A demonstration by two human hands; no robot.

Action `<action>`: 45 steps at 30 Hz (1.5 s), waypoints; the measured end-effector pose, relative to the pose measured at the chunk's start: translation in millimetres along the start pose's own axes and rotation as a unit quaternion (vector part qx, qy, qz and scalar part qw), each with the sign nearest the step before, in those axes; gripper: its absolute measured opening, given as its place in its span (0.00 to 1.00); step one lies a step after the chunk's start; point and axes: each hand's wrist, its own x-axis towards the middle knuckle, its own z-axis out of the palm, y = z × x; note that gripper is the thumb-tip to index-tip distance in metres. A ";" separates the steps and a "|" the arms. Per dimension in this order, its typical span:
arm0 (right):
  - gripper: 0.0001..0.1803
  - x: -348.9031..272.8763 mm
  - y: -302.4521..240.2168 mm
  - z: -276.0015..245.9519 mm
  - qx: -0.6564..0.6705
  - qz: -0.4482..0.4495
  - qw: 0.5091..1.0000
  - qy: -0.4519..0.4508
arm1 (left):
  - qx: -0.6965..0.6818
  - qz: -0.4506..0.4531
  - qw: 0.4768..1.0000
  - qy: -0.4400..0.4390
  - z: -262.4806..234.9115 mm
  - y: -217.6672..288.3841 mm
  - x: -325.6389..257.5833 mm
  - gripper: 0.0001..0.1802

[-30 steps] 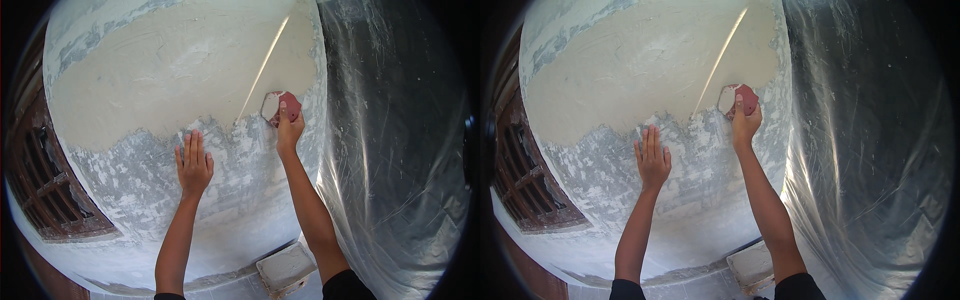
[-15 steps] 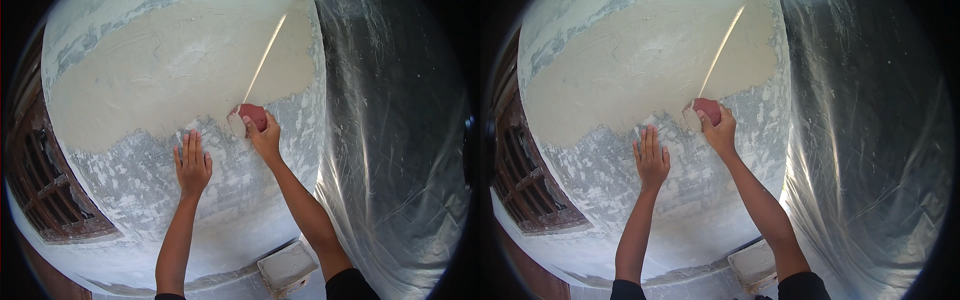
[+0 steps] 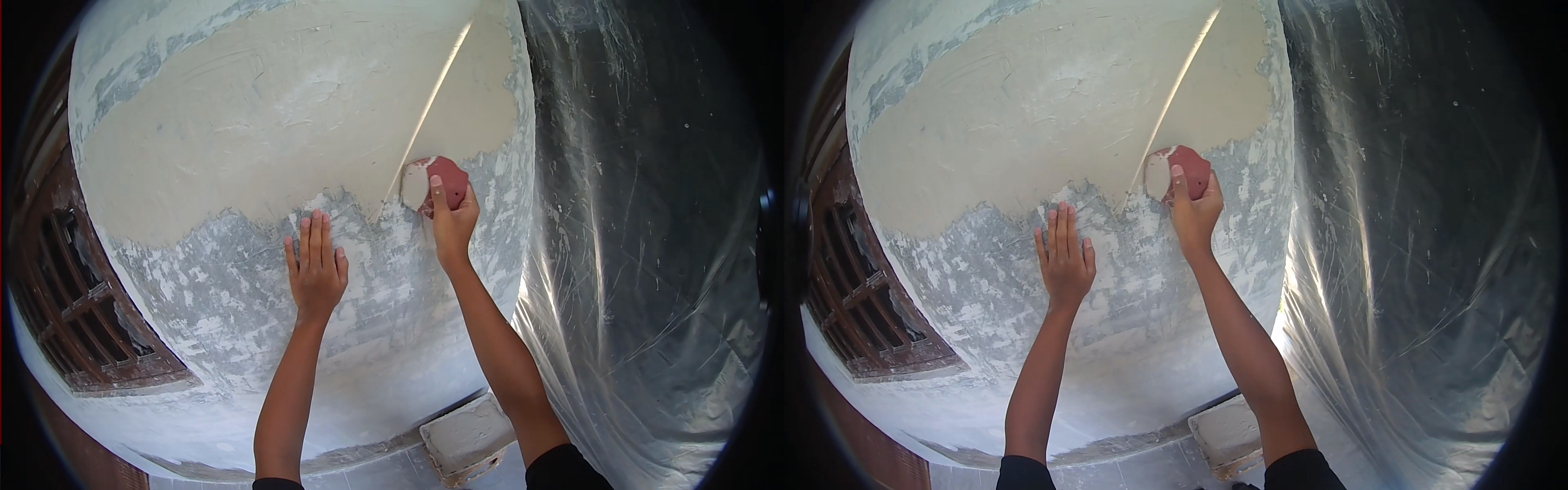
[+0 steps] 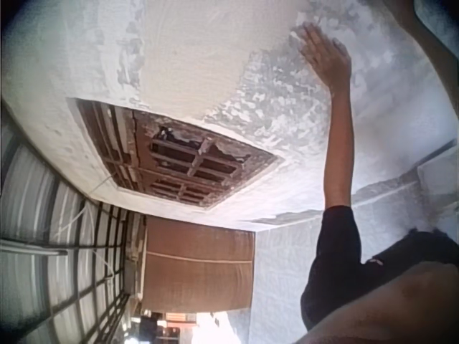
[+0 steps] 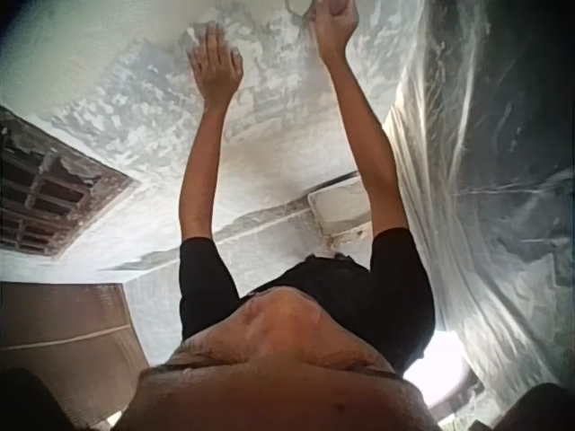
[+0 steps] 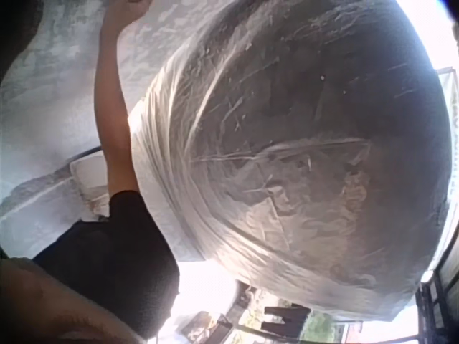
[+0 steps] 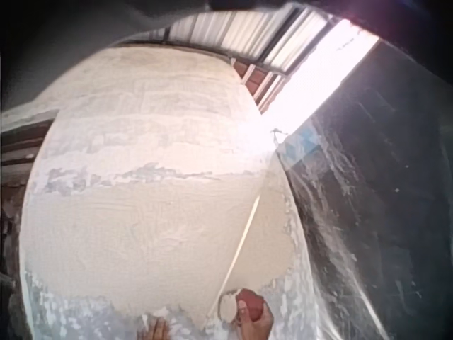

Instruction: The person applies wall putty to a section of wall using a putty knife.

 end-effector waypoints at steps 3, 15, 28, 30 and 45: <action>0.19 -11.4 23.4 -6.7 -0.288 -0.160 0.932 -0.149 | 0.002 0.003 1.000 0.000 1.9 1.2 0.4 0.31; 0.19 10.1 5.3 -8.8 -0.030 0.041 0.999 0.012 | 0.012 0.002 1.000 -0.001 -1.7 -1.3 -0.8 0.31; 0.15 -9.2 7.8 -2.3 -0.051 -0.061 0.996 -0.048 | 0.003 0.002 1.000 0.002 -1.0 1.7 1.3 0.31; 0.16 -14.5 21.9 -10.1 -0.261 -0.200 0.930 -0.164 | 0.006 0.003 1.000 0.004 -0.9 3.6 2.9 0.31; 0.17 -0.9 -7.3 9.6 -0.035 -0.052 0.996 -0.065 | 0.007 0.000 1.000 -0.001 -0.8 0.2 -0.2 0.31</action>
